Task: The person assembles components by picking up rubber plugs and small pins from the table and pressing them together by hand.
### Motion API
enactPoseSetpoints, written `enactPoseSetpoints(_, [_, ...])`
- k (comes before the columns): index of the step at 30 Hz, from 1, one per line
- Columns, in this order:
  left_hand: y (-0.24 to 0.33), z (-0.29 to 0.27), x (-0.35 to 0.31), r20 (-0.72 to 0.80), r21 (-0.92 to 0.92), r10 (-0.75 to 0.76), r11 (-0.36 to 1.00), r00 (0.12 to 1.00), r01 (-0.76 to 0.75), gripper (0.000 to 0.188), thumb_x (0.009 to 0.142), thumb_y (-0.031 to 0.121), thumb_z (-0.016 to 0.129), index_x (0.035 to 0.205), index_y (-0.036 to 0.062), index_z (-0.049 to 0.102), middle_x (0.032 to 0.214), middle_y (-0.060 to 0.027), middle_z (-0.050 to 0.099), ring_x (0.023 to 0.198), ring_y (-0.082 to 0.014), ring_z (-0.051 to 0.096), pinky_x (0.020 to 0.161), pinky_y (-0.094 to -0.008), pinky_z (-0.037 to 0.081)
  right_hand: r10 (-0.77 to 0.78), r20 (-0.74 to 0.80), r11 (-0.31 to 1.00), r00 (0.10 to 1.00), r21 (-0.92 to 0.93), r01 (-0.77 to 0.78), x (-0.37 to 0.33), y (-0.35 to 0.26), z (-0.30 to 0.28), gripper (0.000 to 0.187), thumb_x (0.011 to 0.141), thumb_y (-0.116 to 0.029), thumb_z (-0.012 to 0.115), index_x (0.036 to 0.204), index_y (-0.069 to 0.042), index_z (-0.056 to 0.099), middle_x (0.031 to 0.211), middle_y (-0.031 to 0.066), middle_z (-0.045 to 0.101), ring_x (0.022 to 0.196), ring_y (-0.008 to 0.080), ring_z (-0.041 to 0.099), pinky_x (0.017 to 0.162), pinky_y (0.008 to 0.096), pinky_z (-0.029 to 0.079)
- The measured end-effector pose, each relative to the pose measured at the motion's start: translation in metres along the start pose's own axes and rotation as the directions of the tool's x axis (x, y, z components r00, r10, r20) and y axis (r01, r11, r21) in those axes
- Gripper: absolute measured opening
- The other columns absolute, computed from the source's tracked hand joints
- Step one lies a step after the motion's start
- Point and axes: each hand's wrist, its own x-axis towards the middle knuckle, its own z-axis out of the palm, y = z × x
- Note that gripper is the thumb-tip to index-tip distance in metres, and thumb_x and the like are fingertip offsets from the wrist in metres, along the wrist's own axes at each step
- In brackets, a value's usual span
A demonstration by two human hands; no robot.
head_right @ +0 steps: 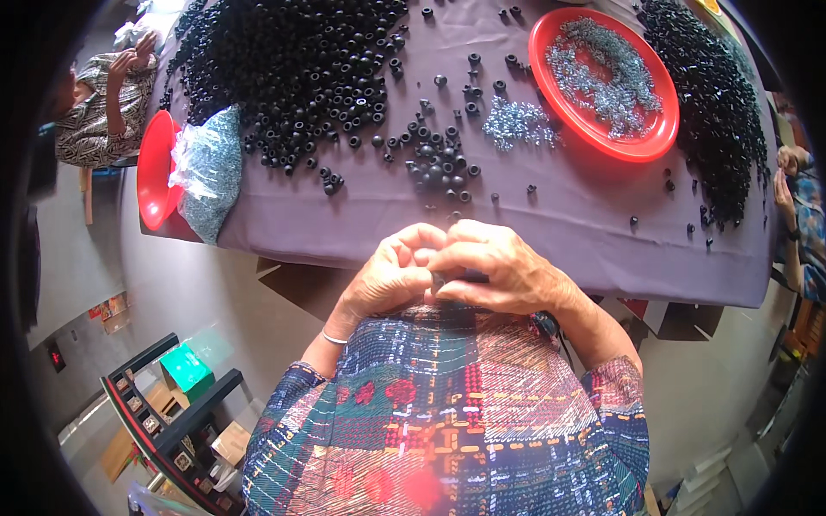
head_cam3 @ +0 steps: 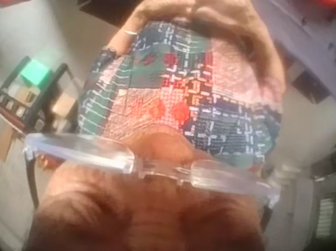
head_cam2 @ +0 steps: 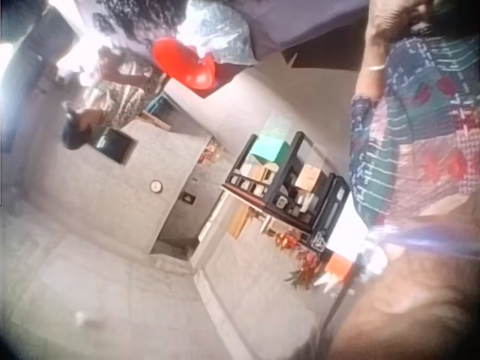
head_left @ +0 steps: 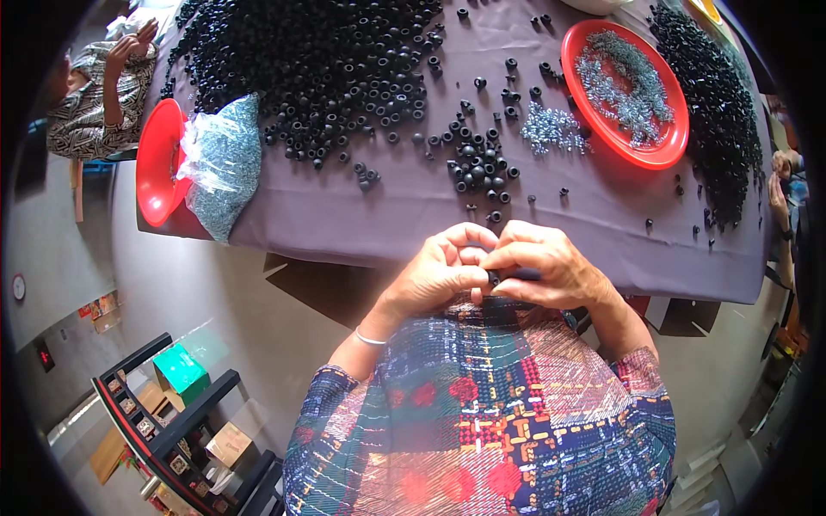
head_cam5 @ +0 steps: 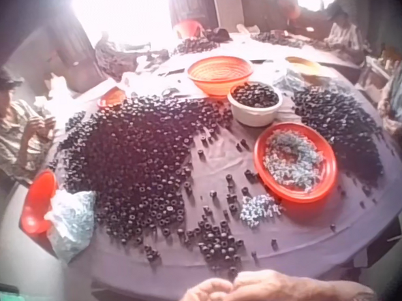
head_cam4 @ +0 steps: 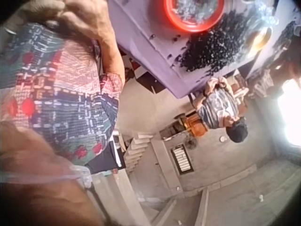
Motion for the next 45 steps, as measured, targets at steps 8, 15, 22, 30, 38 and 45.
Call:
enactPoseSetpoints(8, [-0.001,-0.004,0.004,0.037,-0.004,-0.020,1.000,0.999,0.020,0.035,0.078,-0.001,0.065,0.109,0.0018,0.049,0.084,-0.0060,0.063,0.066,-0.0088,0.060,0.060,-0.0195,0.051,0.015,-0.059,1.000,0.998,0.002,-0.015,-0.001,-0.001,0.005,0.027,0.070,-0.014,0.074,0.091,-0.003,0.062,0.073,0.0071,0.055,0.064,0.0210,0.055,0.057,0.0311,0.045])
enactPoseSetpoints(15, [-0.004,-0.009,0.005,0.020,-0.044,-0.012,0.999,1.000,0.013,0.033,0.079,0.001,0.064,0.109,0.0029,0.048,0.089,-0.0074,0.062,0.071,-0.0114,0.061,0.062,-0.0223,0.052,0.175,-0.125,0.969,0.977,0.200,-0.148,-0.005,0.001,0.019,0.017,0.075,-0.009,0.069,0.089,-0.002,0.062,0.071,0.0079,0.054,0.059,0.0174,0.051,0.053,0.0308,0.040])
enactPoseSetpoints(22, [0.009,-0.015,-0.005,-0.261,0.717,0.644,0.629,0.719,-0.302,0.017,0.078,-0.004,0.065,0.094,0.0016,0.063,0.087,-0.0011,0.061,0.073,-0.0050,0.055,0.065,-0.0191,0.046,-0.088,-0.534,0.886,0.841,-0.428,-0.179,-0.015,0.019,0.006,0.020,0.071,0.003,0.067,0.090,-0.002,0.062,0.085,0.0103,0.061,0.079,0.0257,0.057,0.069,0.0345,0.048])
enactPoseSetpoints(30, [0.021,-0.040,0.010,0.296,0.932,0.884,-0.350,0.362,0.093,0.031,0.068,-0.004,0.070,0.096,0.0074,0.065,0.091,-0.0075,0.057,0.088,-0.0246,0.052,0.077,-0.0346,0.044,0.068,-0.651,0.786,0.756,-0.432,-0.442,-0.038,0.045,-0.018,0.026,0.072,0.004,0.065,0.097,-0.006,0.063,0.084,0.0090,0.052,0.075,0.0222,0.056,0.069,0.0316,0.047])
enactPoseSetpoints(38, [0.018,-0.023,0.023,0.376,0.900,0.880,-0.421,0.288,0.112,0.026,0.067,0.001,0.072,0.091,0.0087,0.067,0.087,-0.0053,0.058,0.085,-0.0240,0.052,0.077,-0.0349,0.042,-0.025,-0.609,0.633,0.793,-0.624,-0.459,-0.038,0.050,-0.020,0.018,0.073,-0.003,0.067,0.089,-0.007,0.061,0.082,0.0089,0.055,0.075,0.0267,0.056,0.068,0.0366,0.045])
enactPoseSetpoints(45, [0.014,-0.010,0.037,0.414,0.874,0.789,-0.485,0.454,0.045,0.032,0.067,0.003,0.073,0.098,0.0086,0.067,0.089,-0.0061,0.058,0.085,-0.0231,0.052,0.075,-0.0333,0.043,-0.009,-0.613,0.742,0.790,-0.534,-0.406,-0.029,0.051,-0.023,0.018,0.073,-0.003,0.067,0.090,-0.005,0.060,0.083,0.0094,0.055,0.072,0.0258,0.058,0.066,0.0349,0.047])
